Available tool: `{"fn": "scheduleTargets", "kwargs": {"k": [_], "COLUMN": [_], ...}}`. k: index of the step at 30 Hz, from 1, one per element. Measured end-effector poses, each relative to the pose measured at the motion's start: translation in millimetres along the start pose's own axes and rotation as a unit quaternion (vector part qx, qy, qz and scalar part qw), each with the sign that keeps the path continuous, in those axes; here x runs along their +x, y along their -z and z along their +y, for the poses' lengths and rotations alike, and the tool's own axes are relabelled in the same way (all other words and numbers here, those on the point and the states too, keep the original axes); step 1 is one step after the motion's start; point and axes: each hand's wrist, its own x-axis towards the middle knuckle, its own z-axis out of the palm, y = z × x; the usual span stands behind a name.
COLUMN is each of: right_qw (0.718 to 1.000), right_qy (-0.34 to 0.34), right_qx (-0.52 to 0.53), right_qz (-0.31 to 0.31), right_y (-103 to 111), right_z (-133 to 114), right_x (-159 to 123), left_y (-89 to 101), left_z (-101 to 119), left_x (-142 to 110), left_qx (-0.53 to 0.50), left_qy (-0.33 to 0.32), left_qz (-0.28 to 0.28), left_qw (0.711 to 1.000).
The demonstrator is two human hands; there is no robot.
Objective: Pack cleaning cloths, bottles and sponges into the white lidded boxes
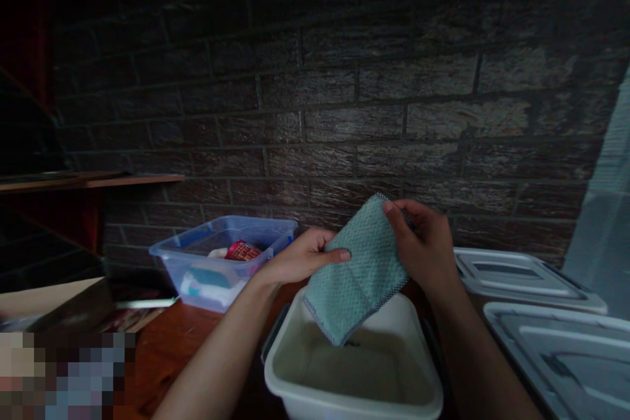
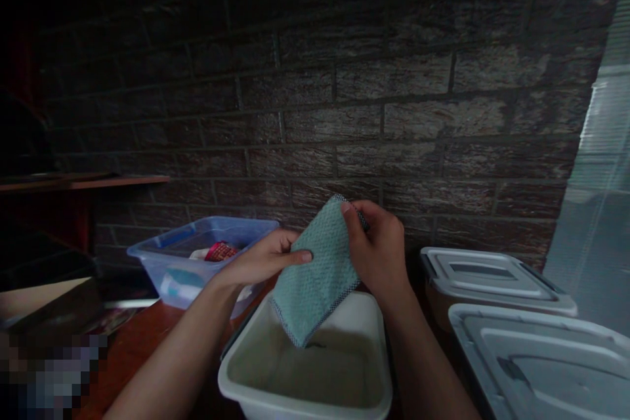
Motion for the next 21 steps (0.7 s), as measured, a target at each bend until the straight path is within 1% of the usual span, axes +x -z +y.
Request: {"fn": "scheduleTargets", "kwargs": {"k": [4, 8, 14, 17, 19, 21], "right_qw": [0.996, 0.991, 0.985, 0.982, 0.979, 0.977], "right_qy": [-0.034, -0.047, -0.065, -0.070, -0.070, -0.074], "right_qx": [-0.023, -0.020, 0.022, 0.005, -0.005, -0.017], "right_qz": [0.074, 0.120, 0.160, 0.178, 0.192, 0.198], "right_y": [3, 11, 19, 23, 26, 28], "right_z": [-4, -3, 3, 7, 10, 12], "right_x": [1, 3, 7, 7, 7, 7], "left_y": [17.7, 31.5, 36.8, 39.4, 43.4, 48.8], "left_z": [-4, -11, -24, -27, -29, -31], "left_x": [-1, -3, -1, 0, 0, 1], "left_qx": [0.026, 0.040, -0.007, -0.046, -0.081, -0.122], "left_qy": [0.016, 0.036, 0.058, 0.057, 0.046, 0.028], "left_qz": [-0.015, -0.064, -0.105, -0.090, -0.053, 0.002], "left_qw": [0.999, 0.996, 0.993, 0.993, 0.994, 0.992]}}
